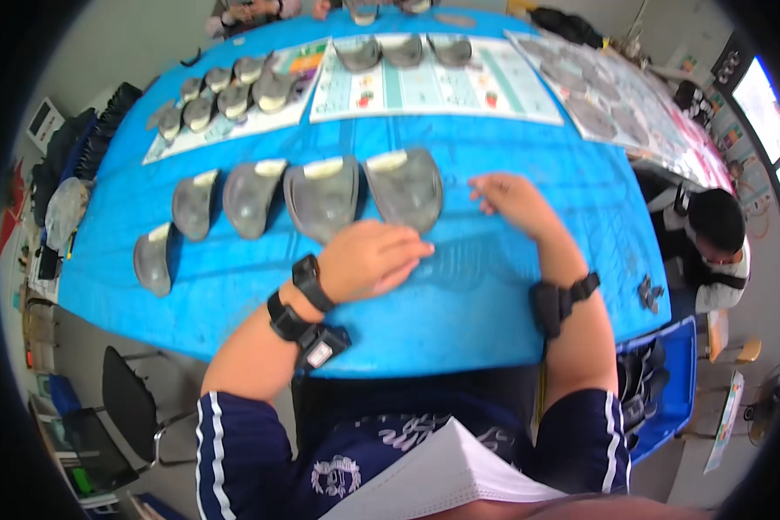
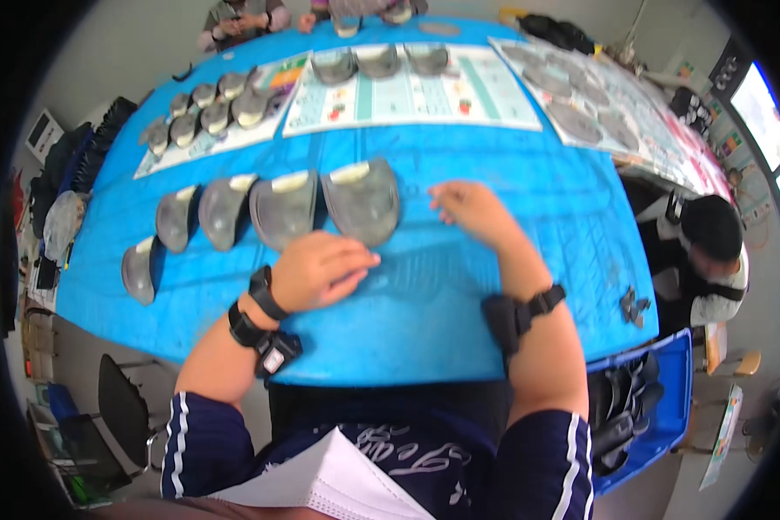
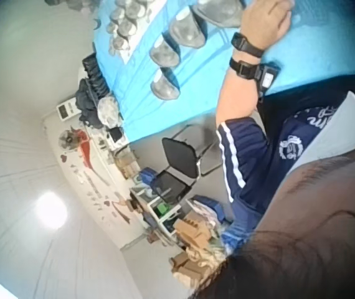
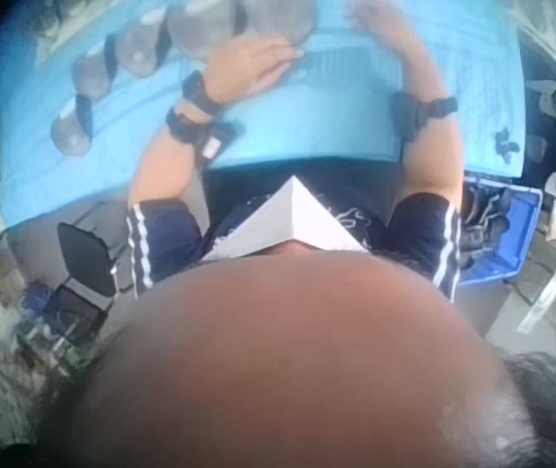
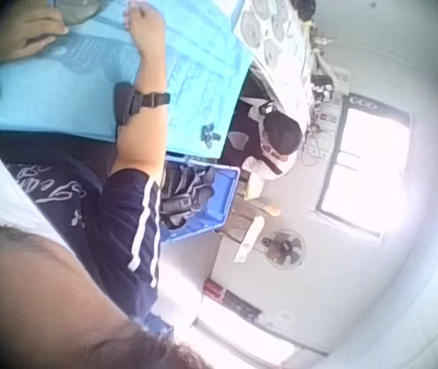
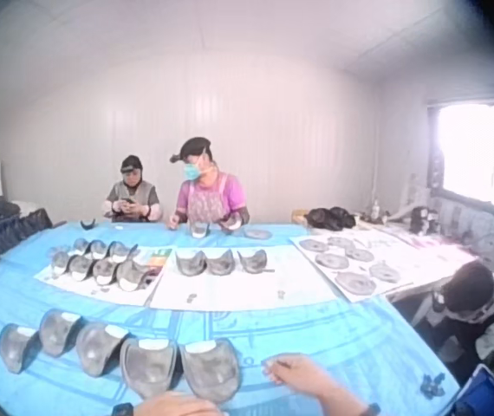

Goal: Checking and assembling shoe upper components at a manufacturing table.

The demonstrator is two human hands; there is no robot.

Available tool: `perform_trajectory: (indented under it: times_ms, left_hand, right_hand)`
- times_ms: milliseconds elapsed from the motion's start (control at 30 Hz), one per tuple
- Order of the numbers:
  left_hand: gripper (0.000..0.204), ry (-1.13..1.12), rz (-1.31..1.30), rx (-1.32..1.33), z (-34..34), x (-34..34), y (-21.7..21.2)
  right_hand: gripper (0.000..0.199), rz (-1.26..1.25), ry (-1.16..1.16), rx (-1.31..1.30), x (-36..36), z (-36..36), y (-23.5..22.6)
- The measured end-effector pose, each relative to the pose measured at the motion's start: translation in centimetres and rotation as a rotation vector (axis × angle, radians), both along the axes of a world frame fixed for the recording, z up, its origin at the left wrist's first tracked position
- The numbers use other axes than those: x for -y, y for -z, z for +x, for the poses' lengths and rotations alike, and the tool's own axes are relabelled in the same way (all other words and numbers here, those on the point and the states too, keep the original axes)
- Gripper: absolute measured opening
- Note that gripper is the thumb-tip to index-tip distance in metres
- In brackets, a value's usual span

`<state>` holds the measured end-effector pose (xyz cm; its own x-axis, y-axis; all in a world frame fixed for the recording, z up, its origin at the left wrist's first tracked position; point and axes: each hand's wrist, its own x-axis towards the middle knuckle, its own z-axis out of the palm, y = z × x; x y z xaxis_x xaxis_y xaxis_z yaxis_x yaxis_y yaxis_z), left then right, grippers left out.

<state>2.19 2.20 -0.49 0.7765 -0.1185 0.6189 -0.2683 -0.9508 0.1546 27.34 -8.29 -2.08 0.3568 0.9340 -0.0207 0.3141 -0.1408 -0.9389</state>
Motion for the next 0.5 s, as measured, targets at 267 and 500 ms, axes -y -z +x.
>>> perform_trajectory:
  times_ms: [267,500]
  left_hand:
    - [0.032,0.023,-0.007,0.044,-0.3,0.4,0.1]
    - [0.036,0.039,-0.019,0.055,-0.7,0.0,0.4]
  right_hand:
    - [0.032,0.542,0.235,0.937,1.4,-5.1,-4.1]
    - [0.027,1.983,-0.091,0.891,9.7,-13.0,-7.7]
